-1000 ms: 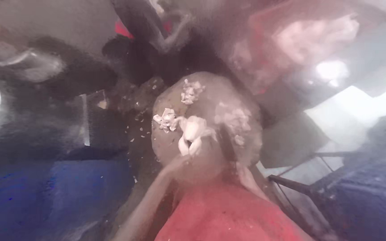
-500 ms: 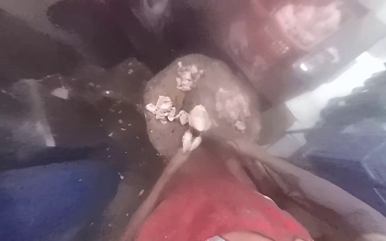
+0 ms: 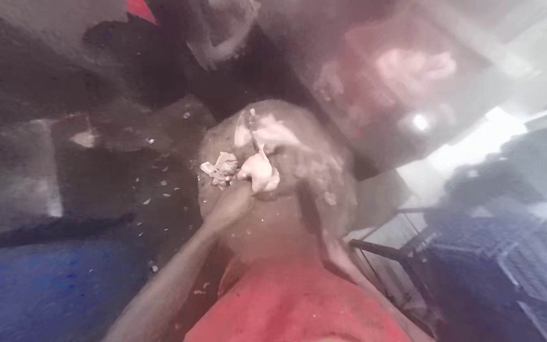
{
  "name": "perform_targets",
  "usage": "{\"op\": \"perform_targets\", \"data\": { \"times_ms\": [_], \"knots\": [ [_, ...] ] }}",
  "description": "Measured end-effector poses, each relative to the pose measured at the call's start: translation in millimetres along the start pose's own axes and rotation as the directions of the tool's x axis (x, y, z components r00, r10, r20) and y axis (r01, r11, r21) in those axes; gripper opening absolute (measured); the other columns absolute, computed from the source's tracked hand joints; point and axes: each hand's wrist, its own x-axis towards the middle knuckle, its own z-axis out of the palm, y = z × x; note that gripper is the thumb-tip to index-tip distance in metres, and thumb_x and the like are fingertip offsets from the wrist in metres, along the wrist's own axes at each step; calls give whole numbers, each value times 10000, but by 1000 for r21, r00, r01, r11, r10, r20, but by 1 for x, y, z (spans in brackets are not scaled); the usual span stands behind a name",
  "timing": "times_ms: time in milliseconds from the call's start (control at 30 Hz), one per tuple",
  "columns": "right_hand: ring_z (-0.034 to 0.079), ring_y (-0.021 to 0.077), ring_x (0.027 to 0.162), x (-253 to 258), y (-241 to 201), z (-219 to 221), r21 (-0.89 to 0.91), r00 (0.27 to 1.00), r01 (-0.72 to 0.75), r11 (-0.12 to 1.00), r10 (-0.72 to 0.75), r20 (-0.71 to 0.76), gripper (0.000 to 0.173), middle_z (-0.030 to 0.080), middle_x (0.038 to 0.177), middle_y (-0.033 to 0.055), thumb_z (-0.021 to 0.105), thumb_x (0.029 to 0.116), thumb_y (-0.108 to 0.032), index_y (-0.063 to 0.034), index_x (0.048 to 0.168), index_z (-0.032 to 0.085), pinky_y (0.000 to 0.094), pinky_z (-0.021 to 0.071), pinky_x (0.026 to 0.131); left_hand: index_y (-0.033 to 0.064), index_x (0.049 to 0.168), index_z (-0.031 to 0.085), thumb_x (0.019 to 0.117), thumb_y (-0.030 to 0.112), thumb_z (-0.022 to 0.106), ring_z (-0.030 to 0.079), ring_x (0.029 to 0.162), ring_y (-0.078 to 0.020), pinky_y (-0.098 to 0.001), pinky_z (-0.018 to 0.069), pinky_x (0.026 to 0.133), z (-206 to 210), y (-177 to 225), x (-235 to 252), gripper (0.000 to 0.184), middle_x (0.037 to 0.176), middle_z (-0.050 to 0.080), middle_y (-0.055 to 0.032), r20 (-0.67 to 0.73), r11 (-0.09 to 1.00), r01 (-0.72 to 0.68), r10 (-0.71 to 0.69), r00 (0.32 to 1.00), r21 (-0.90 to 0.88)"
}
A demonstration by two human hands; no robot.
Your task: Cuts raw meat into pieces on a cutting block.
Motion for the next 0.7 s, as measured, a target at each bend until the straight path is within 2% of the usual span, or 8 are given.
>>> {"op": "perform_targets", "data": {
  "times_ms": [67, 133, 267, 367, 400, 467, 567, 700],
  "knots": [
    [618, 154, 713, 3, -44, 2, 54, 980, 138, 989, -128, -152, 571, 628, 818, 65, 229, 1119, -449, -63, 1122, 650, 379, 560, 673, -15, 1249, 641, 1000, 163, 558, 636, 1124, -457, -644, 513, 932, 27, -11, 20, 317, 1199, 655, -267, -37, 993, 80, -77, 996, 88],
    [597, 104, 715, -2, -94, -6, 156, 931, 315, 936, -273, -244, 523, 607, 833, 45, 267, 1119, -386, -2, 1174, 618, 313, 554, 674, -17, 1318, 620, 1036, 227, 537, 612, 1180, -472, -650, 482, 978, 57, -26, 34, 382, 1272, 634, -281, -26, 981, 189, -188, 982, 43],
    [641, 6, 1052, -15, -170, -23, 227, 729, 677, 700, -599, -330, 953, 693, 1123, 15, 346, 930, -810, 23, 1351, 543, 245, 552, 939, 45, 1177, 707, 963, 449, 580, 654, 1115, -414, -637, 514, 914, 85, -18, 20, 475, 1147, 699, -221, -186, 961, 270, -255, 949, 63],
    [653, 50, 1016, 10, -168, -3, 59, 626, 770, 635, -735, -263, 962, 698, 1062, 40, 274, 932, -820, 24, 1252, 606, 286, 561, 918, 4, 1302, 630, 994, 358, 550, 559, 1261, -467, -655, 472, 991, 108, -19, 16, 476, 1313, 618, -262, 53, 976, 213, -216, 975, 48],
    [665, 100, 1021, 23, -158, 4, -81, 652, 738, 670, -739, -170, 899, 704, 1084, 92, 248, 990, -750, 19, 1264, 624, 314, 561, 928, 0, 1288, 635, 981, 365, 567, 577, 1241, -460, -645, 480, 990, 124, -27, 19, 481, 1299, 627, -261, 23, 980, 195, -196, 980, 44],
    [643, 195, 1201, 49, -138, 9, -344, 850, 516, 785, -518, 92, 668, 665, 1302, 147, 273, 1085, -540, -45, 1432, 557, 400, 506, 1071, 19, 1357, 598, 990, 327, 586, 574, 1266, -421, -606, 475, 1046, 142, -40, 21, 479, 1357, 598, -245, -18, 976, 212, -213, 977, -39],
    [661, 310, 1136, 69, -117, 16, -454, 963, 233, 860, -139, 231, 609, 664, 1235, 193, 288, 1100, -519, -66, 1433, 520, 531, 515, 1008, 24, 1319, 626, 973, 307, 638, 648, 1166, -355, -583, 512, 1000, 127, -59, -8, 448, 1252, 668, -200, 111, 928, 286, -267, 957, -237],
    [664, 218, 804, 36, -101, 27, -236, 965, 160, 958, -102, 241, 573, 648, 959, 117, 270, 1102, -498, -68, 1354, 552, 446, 594, 756, 8, 1209, 624, 1052, 279, 537, 661, 742, -148, -353, 579, 726, 129, -98, -62, 324, 898, 685, -65, 330, 487, 443, -303, 894, -753]
  ]
}}
